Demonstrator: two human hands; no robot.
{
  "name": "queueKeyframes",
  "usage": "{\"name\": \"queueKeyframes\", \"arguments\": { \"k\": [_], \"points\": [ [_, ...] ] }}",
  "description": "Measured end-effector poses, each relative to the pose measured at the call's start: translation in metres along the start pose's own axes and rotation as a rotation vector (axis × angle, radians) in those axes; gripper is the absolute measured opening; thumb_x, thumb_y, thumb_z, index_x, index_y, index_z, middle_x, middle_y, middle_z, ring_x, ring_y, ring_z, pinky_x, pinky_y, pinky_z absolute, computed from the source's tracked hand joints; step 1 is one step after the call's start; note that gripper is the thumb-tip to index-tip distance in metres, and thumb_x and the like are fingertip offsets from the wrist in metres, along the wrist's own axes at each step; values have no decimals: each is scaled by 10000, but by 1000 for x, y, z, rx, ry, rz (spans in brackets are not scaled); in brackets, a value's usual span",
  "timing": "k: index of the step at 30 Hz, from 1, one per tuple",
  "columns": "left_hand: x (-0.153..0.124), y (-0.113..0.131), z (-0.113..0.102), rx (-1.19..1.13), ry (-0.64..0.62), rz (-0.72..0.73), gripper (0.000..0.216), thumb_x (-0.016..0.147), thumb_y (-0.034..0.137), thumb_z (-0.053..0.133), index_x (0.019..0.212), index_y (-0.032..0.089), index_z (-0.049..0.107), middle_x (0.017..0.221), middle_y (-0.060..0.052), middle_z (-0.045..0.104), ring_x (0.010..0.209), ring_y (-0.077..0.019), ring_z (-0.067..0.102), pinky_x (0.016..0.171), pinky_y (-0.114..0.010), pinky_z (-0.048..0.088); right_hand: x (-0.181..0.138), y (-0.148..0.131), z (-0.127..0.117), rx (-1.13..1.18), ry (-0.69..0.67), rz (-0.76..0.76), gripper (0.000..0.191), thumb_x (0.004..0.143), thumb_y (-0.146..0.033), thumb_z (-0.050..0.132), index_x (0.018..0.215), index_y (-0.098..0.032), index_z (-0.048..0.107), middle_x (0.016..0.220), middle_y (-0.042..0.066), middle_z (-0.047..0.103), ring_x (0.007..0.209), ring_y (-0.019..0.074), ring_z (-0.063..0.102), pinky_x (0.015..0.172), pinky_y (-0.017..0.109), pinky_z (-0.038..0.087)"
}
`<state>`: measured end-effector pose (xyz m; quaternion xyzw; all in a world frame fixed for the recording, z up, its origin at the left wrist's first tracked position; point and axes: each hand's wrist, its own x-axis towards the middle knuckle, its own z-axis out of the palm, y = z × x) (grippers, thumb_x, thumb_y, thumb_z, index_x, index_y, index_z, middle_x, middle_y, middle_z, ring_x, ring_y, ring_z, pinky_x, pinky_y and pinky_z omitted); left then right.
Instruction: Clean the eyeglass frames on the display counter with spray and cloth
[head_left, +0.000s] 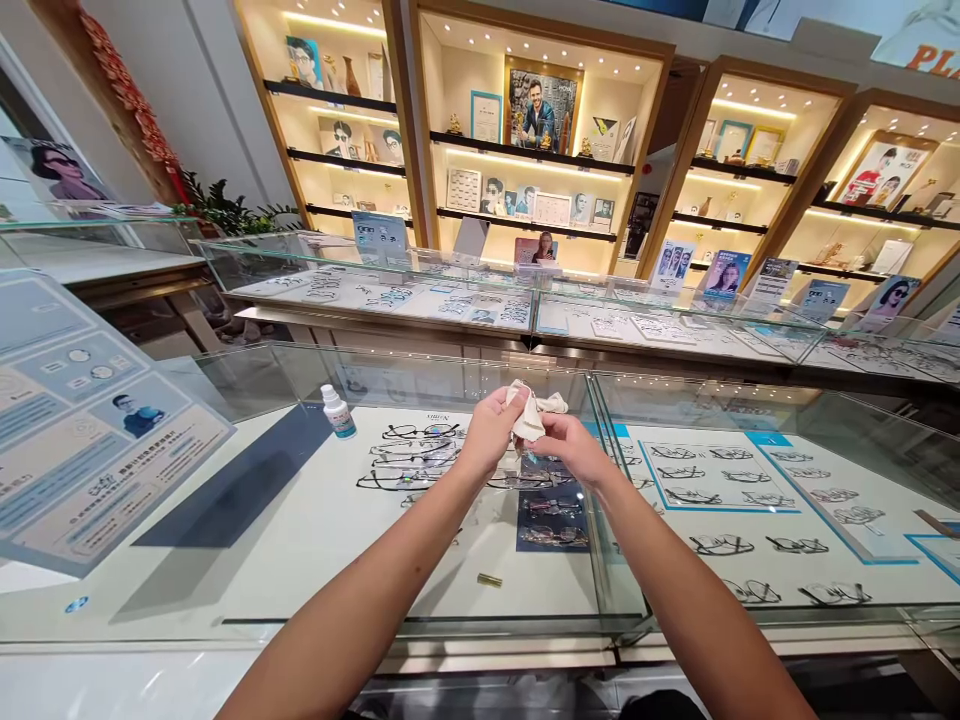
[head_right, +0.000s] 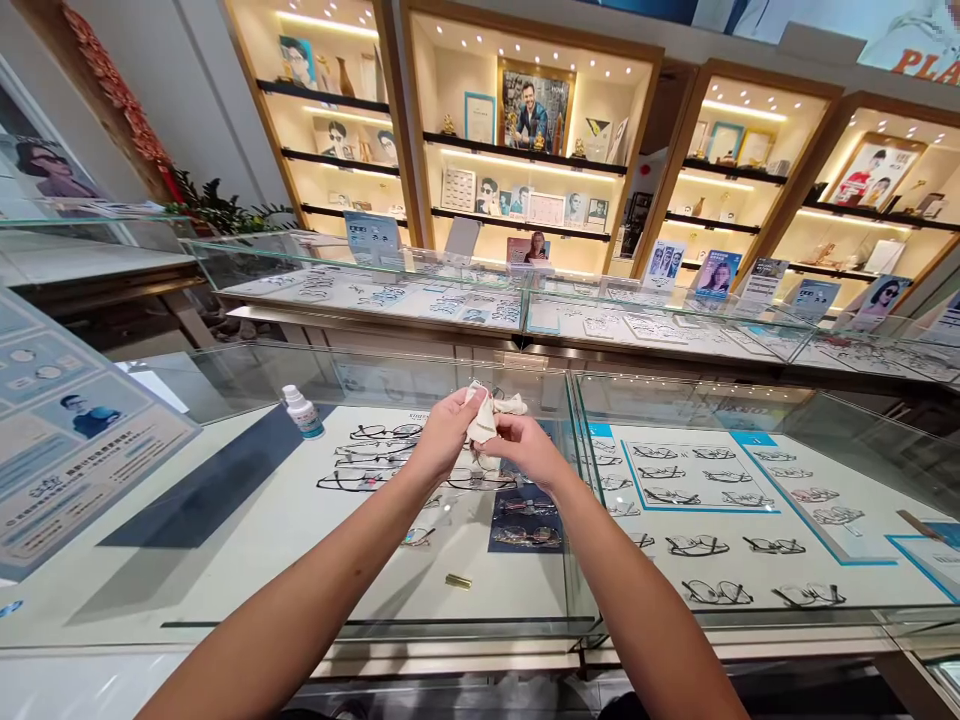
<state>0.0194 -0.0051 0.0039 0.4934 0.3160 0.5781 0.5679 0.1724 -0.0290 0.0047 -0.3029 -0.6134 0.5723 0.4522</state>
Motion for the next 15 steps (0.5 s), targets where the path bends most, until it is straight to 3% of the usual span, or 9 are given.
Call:
{"name": "queueKeyframes", "arguments": {
  "k": [5,8,15],
  "points": [
    [-3,3,2,46,-119,42,469,819,610,797,929,185,632,646,25,637,493,-107,527,500,-235,420,3,4,-3,-135,177,18,389,766,-567,814,683,-188,788,666,26,679,648,152,481,665,306,371],
    [-3,3,3,54,-187,50,454,861,618,750,982,190,658,596,30,608,528,-136,560,566,-260,459,5,7,-6,-157,209,13,452,783,-624,782,647,-193,783,607,20,635,611,144,425,630,307,324],
    [-1,2,0,17,-172,-15,542,815,639,787,1093,178,729,727,-8,669,643,-147,594,641,-269,483,5,2,-4,-116,258,-11,517,776,-677,758,578,-201,724,606,23,637,618,148,448,665,313,367]
  ]
}}
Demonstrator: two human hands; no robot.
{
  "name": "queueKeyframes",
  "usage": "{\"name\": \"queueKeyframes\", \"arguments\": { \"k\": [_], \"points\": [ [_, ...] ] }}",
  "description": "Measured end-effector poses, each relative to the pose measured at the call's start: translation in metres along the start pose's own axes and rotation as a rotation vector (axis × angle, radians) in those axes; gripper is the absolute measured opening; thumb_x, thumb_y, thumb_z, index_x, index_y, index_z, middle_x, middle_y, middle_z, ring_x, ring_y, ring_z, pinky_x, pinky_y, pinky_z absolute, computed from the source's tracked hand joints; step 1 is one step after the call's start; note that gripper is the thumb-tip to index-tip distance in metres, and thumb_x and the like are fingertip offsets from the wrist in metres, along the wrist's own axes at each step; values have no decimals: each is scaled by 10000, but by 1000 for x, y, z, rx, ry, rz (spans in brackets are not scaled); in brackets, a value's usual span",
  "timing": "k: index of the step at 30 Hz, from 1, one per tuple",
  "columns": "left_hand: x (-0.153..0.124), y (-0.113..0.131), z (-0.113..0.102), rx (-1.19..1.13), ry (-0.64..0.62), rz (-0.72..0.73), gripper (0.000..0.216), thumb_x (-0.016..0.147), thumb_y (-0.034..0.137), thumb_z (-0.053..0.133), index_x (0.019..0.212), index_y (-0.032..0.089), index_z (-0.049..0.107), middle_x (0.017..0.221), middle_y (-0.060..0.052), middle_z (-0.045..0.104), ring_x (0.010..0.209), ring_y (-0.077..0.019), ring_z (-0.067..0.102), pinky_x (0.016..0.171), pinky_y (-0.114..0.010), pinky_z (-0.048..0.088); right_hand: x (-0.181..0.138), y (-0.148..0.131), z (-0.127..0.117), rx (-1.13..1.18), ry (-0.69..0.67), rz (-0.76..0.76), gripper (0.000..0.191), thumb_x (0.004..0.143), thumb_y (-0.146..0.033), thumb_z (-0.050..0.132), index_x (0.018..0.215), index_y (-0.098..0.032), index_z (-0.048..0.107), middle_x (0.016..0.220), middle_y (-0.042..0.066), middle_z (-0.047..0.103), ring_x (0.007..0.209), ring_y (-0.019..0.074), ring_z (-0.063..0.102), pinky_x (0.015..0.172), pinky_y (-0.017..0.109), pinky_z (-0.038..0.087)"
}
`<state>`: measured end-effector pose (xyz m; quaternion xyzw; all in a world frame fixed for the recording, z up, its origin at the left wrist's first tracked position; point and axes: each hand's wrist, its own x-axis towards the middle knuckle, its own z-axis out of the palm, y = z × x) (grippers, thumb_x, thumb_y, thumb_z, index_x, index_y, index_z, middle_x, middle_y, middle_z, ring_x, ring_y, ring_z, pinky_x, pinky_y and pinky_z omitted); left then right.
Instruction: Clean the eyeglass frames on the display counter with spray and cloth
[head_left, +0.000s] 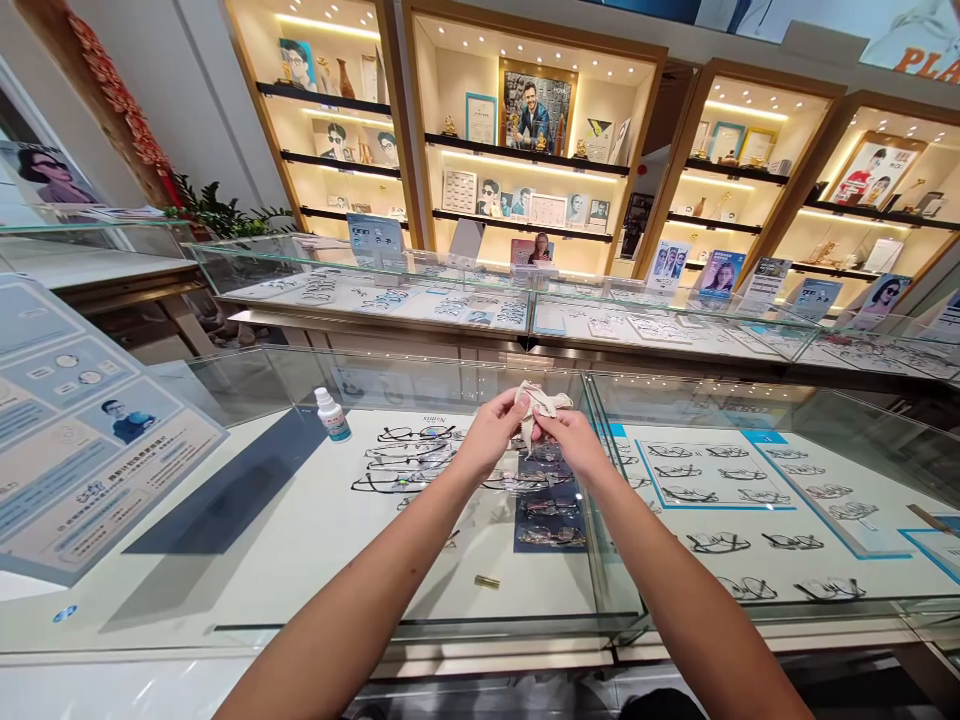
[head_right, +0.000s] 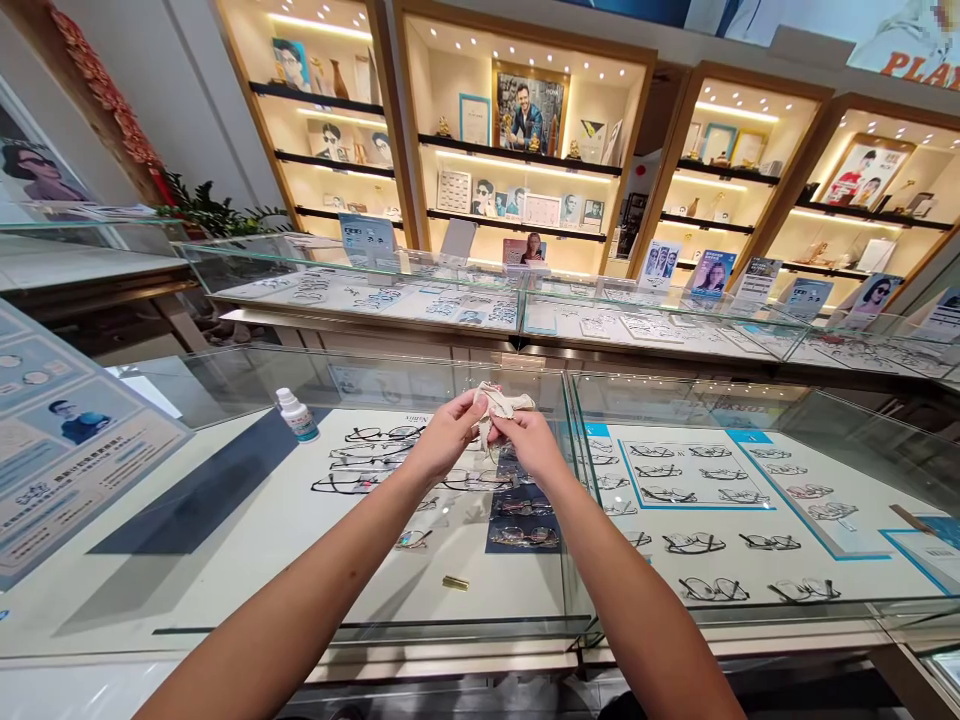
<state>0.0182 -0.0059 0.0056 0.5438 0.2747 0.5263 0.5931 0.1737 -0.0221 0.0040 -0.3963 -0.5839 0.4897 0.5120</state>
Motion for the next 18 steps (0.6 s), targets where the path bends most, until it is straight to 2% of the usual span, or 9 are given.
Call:
{"name": "queueKeyframes", "arguments": {
  "k": [4,7,13,18],
  "points": [
    [0,2,-1,-87,-30,-53,465,806,568,827,978,150,719,707,-30,685,653,-143,616,663,-259,486,1,0,-2,-20,38,-25,494,790,-648,753,579,-202,722,632,30,654,634,156,473,689,321,374],
    [-3,6,2,-59,-26,-57,441,822,560,818,938,150,702,712,-32,689,665,-142,633,693,-264,503,2,1,-4,-53,35,-42,462,787,-620,754,585,-205,728,641,38,669,656,174,514,696,328,389],
    [-6,12,6,-11,7,-53,475,670,471,943,928,166,686,730,-4,703,557,-119,587,574,-257,465,1,3,-2,-110,-13,-83,386,809,-513,747,573,-209,720,625,40,688,673,196,572,703,332,426],
    [-5,15,3,-36,12,-82,456,653,440,947,933,170,709,717,-6,707,549,-142,601,563,-284,480,-5,1,0,-185,-34,-121,366,863,-448,714,596,-199,715,620,29,672,635,179,545,676,327,387]
  ]
}}
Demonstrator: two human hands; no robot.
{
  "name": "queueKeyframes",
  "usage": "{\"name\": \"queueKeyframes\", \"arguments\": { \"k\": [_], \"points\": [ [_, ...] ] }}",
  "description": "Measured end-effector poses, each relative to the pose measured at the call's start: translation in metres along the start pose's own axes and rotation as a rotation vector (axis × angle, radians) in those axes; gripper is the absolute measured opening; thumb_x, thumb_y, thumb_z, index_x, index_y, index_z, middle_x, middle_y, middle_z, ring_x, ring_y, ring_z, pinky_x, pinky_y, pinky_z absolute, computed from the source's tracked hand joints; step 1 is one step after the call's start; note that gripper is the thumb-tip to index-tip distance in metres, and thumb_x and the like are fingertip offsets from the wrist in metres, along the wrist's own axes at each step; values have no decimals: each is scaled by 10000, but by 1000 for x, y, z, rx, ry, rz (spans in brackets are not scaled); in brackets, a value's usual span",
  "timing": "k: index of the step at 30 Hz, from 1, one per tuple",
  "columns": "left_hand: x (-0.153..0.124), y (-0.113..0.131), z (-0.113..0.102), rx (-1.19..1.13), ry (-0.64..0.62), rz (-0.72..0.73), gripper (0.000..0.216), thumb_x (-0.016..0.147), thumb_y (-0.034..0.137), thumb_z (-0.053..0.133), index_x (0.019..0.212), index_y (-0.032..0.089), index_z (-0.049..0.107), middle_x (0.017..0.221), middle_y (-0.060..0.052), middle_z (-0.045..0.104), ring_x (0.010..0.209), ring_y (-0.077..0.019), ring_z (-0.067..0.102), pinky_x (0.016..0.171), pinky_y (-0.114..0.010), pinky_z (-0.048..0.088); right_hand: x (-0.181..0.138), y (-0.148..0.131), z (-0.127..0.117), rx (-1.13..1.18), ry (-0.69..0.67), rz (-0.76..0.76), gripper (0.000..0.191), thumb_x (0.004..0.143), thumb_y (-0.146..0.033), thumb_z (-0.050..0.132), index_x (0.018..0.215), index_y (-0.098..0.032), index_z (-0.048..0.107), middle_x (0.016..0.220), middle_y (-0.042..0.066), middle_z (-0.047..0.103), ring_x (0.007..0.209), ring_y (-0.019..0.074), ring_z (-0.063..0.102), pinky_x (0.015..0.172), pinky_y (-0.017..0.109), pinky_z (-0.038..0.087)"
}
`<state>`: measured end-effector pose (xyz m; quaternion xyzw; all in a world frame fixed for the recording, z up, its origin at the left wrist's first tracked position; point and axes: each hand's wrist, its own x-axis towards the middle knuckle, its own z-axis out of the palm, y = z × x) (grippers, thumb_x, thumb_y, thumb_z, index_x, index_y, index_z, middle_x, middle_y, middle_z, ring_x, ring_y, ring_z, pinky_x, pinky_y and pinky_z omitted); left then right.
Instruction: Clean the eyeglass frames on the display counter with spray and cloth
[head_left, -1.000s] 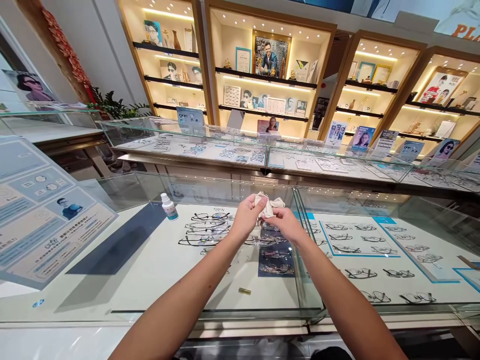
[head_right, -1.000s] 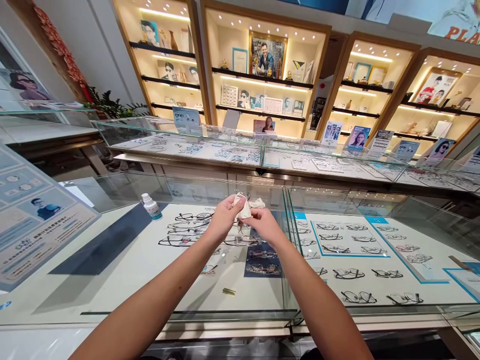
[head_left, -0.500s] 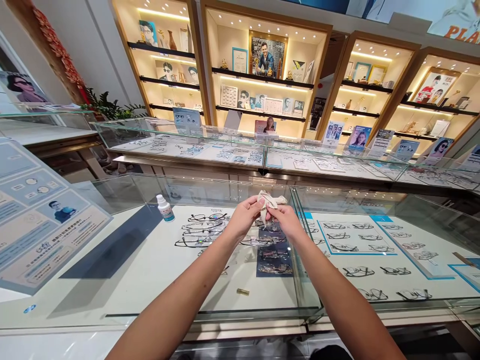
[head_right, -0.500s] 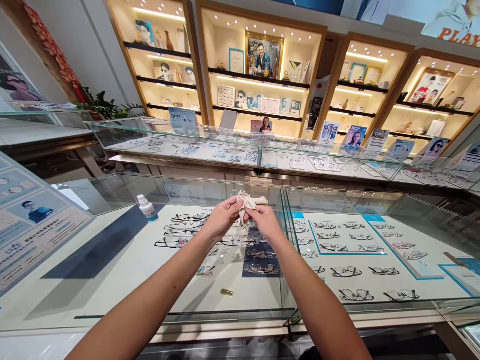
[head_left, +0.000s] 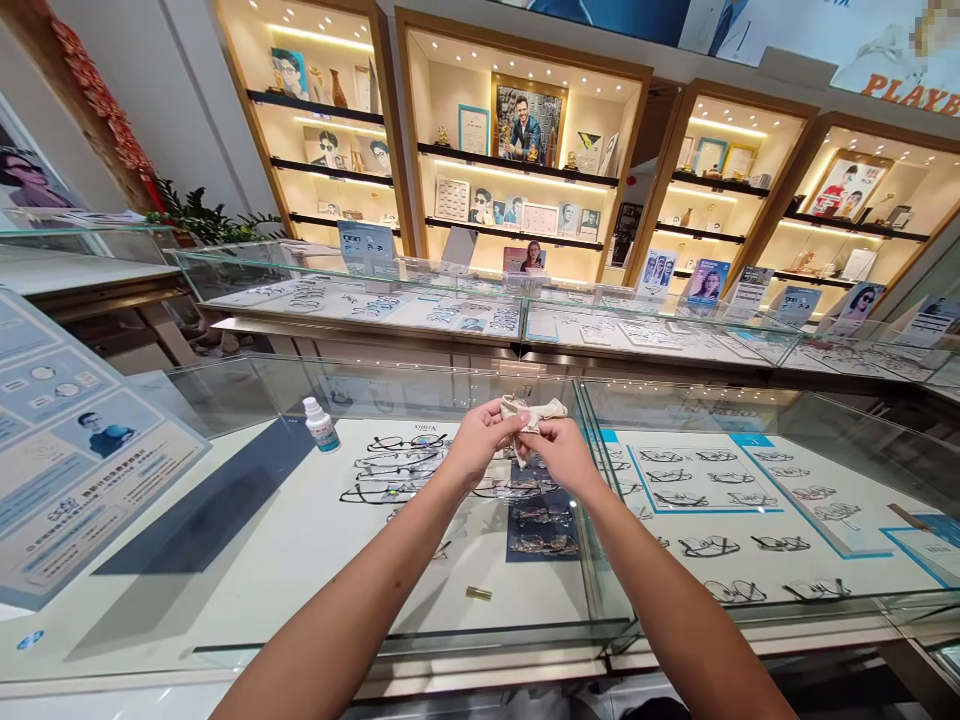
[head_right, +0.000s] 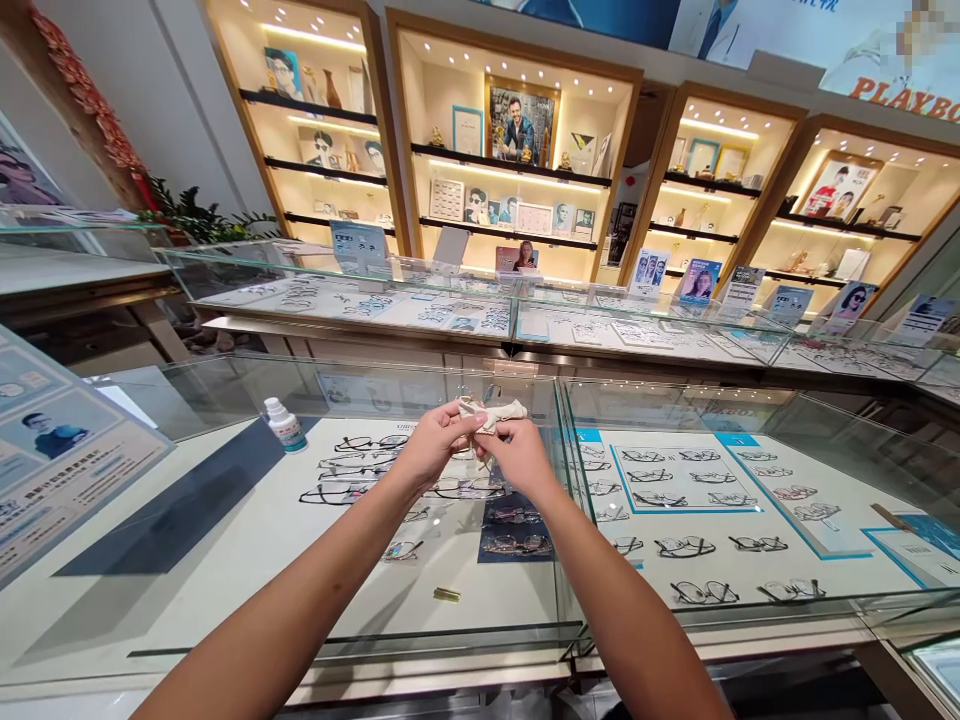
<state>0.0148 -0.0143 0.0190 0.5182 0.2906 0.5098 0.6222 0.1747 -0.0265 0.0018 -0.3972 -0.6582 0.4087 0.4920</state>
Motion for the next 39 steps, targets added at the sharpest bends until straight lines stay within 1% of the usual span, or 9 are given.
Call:
{"name": "queueKeyframes", "arguments": {
  "k": [3,7,12,17,23,28,34,36,39],
  "points": [
    [1,2,-3,8,21,27,467,648,462,947,925,158,725,772,-35,732,579,-137,593,557,-269,453,-2,-7,-3,-8,-23,-24,381,881,-466,708,615,-194,726,635,24,670,652,174,535,697,325,382],
    [3,3,-8,49,70,104,445,711,517,907,881,152,717,679,-4,672,534,-95,504,528,-235,371,0,-11,-9,88,-123,-3,363,914,-486,642,757,-204,810,773,41,739,761,193,554,758,329,382],
    [5,0,-9,0,63,114,501,738,602,865,892,160,686,703,-9,678,609,-135,582,589,-259,453,4,-3,-10,256,-143,113,340,859,-511,708,852,-199,842,814,51,761,762,183,545,760,325,370],
    [7,-1,-10,-19,-27,105,545,777,692,791,830,178,620,612,2,639,534,-137,556,557,-270,454,2,-6,-9,294,-176,82,351,855,-529,743,804,-190,822,854,68,774,809,193,577,788,327,392],
    [4,2,-11,-19,-159,81,463,837,574,806,961,182,592,566,25,629,486,-131,549,558,-253,434,2,-8,-9,276,-228,58,346,863,-520,755,786,-187,807,789,58,755,779,186,547,788,327,409],
    [2,6,-10,-32,-188,111,511,749,445,919,1051,156,626,735,-15,704,625,-141,625,636,-254,478,4,-3,-10,357,-166,82,359,841,-531,765,781,-180,809,744,60,743,800,201,588,807,336,418],
    [4,0,-9,13,-129,156,459,908,617,709,825,189,566,512,15,595,477,-141,541,531,-259,417,0,-5,-3,232,-181,37,340,864,-521,752,795,-192,805,824,49,762,784,184,562,811,332,421],
    [5,2,-10,-33,-130,145,455,891,616,727,855,182,593,554,2,624,492,-150,561,529,-268,426,1,-5,-3,267,-169,38,341,869,-517,743,787,-190,799,819,49,760,784,182,567,817,332,422],
    [5,8,-12,-111,-180,90,472,790,513,863,1012,158,644,675,-18,688,569,-165,620,581,-280,470,4,-4,-7,375,-143,78,353,848,-529,754,772,-186,789,753,49,739,795,195,598,849,342,435]
  ]
}}
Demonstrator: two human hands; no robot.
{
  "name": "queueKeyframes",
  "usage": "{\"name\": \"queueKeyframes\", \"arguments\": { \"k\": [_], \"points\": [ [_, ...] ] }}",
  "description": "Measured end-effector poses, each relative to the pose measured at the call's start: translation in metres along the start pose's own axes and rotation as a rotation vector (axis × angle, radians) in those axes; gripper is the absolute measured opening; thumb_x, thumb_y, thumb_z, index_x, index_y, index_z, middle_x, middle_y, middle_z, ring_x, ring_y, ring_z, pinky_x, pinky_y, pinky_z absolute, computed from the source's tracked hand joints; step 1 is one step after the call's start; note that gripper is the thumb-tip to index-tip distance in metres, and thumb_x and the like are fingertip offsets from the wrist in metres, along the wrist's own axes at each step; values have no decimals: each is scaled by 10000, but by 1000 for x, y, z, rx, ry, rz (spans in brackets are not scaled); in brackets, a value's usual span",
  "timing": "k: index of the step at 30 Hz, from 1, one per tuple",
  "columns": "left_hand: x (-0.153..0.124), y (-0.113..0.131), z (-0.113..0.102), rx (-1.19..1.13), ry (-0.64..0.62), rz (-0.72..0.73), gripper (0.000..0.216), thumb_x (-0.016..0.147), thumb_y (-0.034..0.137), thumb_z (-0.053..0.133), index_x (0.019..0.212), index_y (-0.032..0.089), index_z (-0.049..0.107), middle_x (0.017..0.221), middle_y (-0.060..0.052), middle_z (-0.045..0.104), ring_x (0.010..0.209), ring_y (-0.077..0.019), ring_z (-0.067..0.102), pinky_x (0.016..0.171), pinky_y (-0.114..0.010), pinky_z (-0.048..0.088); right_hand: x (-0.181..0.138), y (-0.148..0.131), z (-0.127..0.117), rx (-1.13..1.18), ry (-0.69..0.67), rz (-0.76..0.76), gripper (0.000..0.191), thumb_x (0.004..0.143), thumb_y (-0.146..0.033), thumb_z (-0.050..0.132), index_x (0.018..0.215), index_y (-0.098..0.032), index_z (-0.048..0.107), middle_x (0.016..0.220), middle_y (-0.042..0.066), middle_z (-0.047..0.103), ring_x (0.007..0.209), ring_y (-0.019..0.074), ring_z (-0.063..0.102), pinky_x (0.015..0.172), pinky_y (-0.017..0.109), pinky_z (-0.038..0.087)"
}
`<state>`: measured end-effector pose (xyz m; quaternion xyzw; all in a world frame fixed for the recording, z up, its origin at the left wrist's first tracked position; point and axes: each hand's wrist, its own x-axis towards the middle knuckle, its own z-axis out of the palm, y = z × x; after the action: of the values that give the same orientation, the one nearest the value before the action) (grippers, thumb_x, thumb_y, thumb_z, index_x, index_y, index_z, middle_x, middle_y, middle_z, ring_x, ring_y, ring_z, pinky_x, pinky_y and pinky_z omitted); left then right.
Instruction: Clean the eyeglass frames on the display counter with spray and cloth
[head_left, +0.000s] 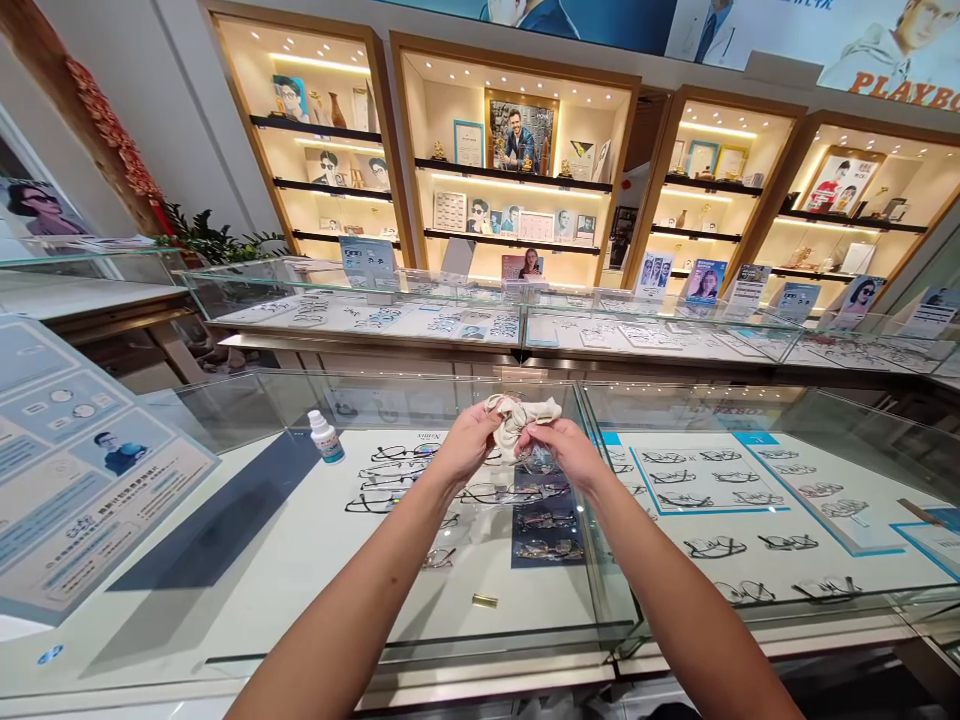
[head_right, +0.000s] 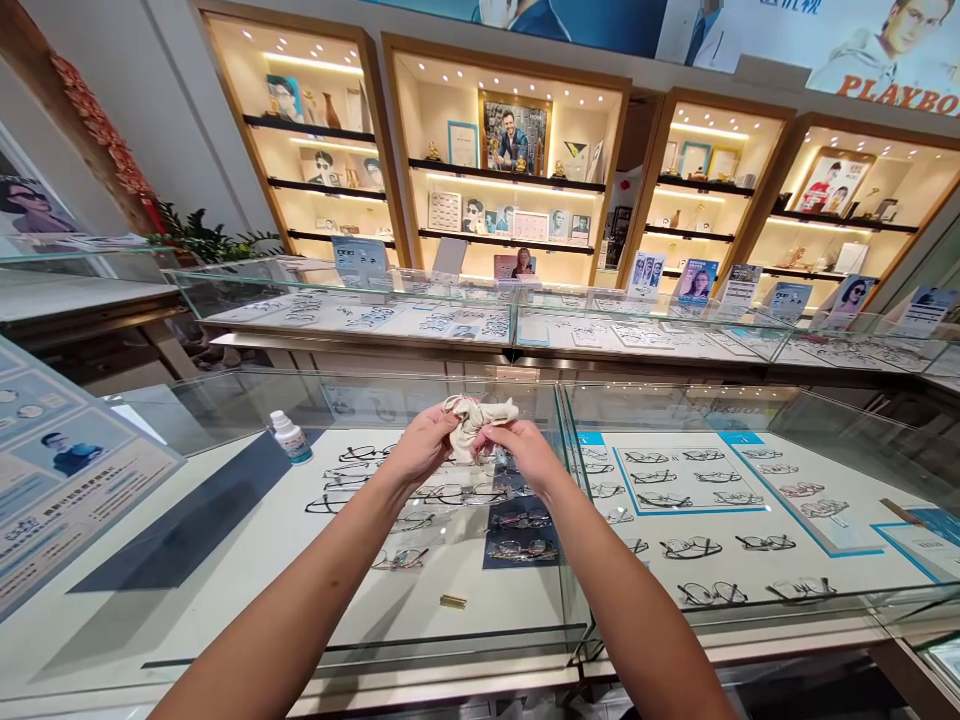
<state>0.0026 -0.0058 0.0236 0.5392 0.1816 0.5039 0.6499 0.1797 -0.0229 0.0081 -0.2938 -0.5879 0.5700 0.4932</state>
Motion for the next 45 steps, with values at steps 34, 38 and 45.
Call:
{"name": "queueKeyframes", "arguments": {
  "k": [34,38,45],
  "points": [
    [2,-2,-1,35,58,-34,501,755,465,876,1061,151,634,673,-18,686,556,-152,598,583,-267,457,4,13,6,-23,52,-39,409,858,-588,720,753,-196,778,765,48,725,767,183,545,808,322,418],
    [0,-6,4,72,87,22,435,779,447,874,971,168,601,613,23,633,507,-116,543,555,-243,425,4,14,6,-69,31,-29,430,840,-611,736,734,-196,765,759,47,707,740,175,507,781,318,410],
    [3,-12,4,62,270,6,425,801,552,800,894,171,635,540,43,575,433,-104,469,478,-226,347,0,13,13,-156,27,-51,458,858,-642,710,773,-200,794,792,47,693,754,177,486,787,325,397]
  ]
}}
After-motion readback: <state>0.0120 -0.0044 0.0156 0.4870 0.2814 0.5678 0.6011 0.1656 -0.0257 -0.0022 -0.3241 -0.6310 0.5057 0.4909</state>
